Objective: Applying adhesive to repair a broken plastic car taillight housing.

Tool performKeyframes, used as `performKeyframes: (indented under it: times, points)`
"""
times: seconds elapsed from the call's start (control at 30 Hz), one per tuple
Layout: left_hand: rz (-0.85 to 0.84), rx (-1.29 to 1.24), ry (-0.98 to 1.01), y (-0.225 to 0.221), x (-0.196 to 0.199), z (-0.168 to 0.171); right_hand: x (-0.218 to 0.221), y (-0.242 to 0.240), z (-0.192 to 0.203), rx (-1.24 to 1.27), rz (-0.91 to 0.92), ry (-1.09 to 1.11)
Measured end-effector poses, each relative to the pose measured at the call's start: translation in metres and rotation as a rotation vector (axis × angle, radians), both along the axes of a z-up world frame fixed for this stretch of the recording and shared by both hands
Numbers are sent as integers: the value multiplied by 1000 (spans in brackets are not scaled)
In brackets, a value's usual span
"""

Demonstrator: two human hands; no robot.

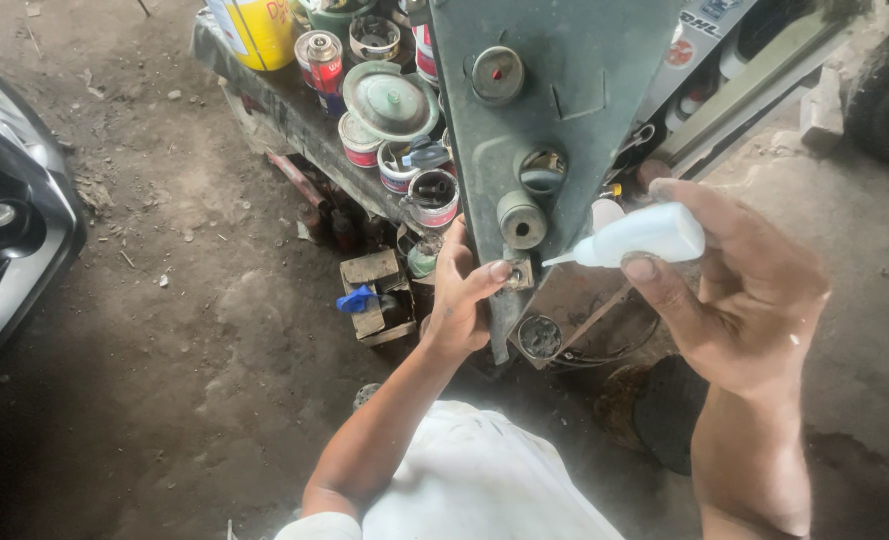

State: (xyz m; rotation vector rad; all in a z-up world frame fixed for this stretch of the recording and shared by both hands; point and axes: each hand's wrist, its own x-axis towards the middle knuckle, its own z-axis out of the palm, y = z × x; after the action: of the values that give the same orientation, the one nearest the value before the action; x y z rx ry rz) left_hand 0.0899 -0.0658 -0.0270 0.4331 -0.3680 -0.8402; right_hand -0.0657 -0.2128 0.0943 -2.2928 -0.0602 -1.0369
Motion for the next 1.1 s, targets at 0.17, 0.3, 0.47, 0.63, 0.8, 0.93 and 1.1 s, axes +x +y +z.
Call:
performKeyframes:
  times: [0.17,0.3,0.47,0.63,0.8,0.93,1.1]
  points:
    - [2,-7,-9,-1,0,-2,-2,1,0,-25,-40,9]
    - [-2,-13,10,-1,0,-3,-2,1,-1,2,-20,1]
    - [4,-15,9,-1,1,-4,-5,-2,-5,55,53,-3]
    - [-1,-21,-2,-1,1,-2,-4,4,3,38,-105,66]
    - [10,-3,-5,-1,0,-4,-1,8,6,28,71,-22]
    - [11,-1,1,0,0,-5,-2,4,5,39,4,30]
    - [15,5,-1,1,0,-5,2,15,14,34,55,5]
